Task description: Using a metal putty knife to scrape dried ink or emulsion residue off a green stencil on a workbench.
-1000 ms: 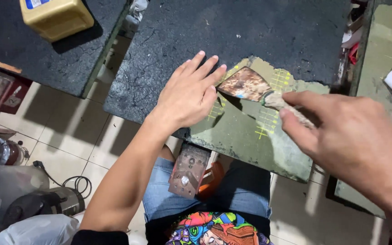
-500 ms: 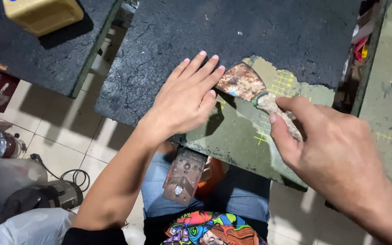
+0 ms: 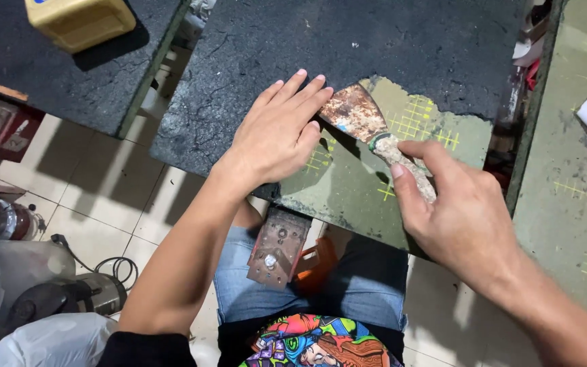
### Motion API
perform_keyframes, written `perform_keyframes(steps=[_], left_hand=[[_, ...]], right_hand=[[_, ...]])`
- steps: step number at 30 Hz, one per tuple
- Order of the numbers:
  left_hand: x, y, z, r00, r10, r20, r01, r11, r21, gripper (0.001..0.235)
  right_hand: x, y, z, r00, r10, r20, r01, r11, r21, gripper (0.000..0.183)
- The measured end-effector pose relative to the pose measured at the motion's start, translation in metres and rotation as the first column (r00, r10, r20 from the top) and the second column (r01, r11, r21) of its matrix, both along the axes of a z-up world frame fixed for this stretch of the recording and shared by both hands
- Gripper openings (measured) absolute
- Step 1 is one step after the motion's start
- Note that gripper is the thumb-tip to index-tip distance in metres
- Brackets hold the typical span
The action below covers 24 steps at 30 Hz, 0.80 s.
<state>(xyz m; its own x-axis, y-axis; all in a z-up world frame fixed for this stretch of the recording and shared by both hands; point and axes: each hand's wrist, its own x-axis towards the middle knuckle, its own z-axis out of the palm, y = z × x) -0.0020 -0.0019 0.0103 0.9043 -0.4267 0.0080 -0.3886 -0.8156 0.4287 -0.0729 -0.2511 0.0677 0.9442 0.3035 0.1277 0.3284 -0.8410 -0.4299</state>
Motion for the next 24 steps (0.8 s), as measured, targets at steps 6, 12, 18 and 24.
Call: perform_keyframes(steps=[6,12,18,24], left_hand=[[-0.003,0.003,0.006,0.999,0.030,0.014,-0.029,0.997,-0.076,0.064],[0.001,0.011,-0.008,0.995,-0.008,0.103,0.029,0.979,-0.204,0.061],[0.001,0.008,-0.020,0.974,-0.031,0.226,0.047,0.997,-0.066,0.051],[0.000,0.007,-0.021,0.977,-0.038,0.209,0.042,0.999,-0.013,0.056]], right_hand=[[0.017,0.010,0.017,0.986,-0.055,-0.154,0.068,0.995,0.078,0.030],[0.021,-0.033,0.049,0.986,-0.068,0.155,0.084,0.992,-0.095,0.028],[0.023,-0.028,0.043,0.995,-0.094,0.018,0.095,0.936,-0.340,0.034],[0.039,0.003,0.059,0.994,-0.072,-0.076,0.021,0.849,-0.528,0.042]])
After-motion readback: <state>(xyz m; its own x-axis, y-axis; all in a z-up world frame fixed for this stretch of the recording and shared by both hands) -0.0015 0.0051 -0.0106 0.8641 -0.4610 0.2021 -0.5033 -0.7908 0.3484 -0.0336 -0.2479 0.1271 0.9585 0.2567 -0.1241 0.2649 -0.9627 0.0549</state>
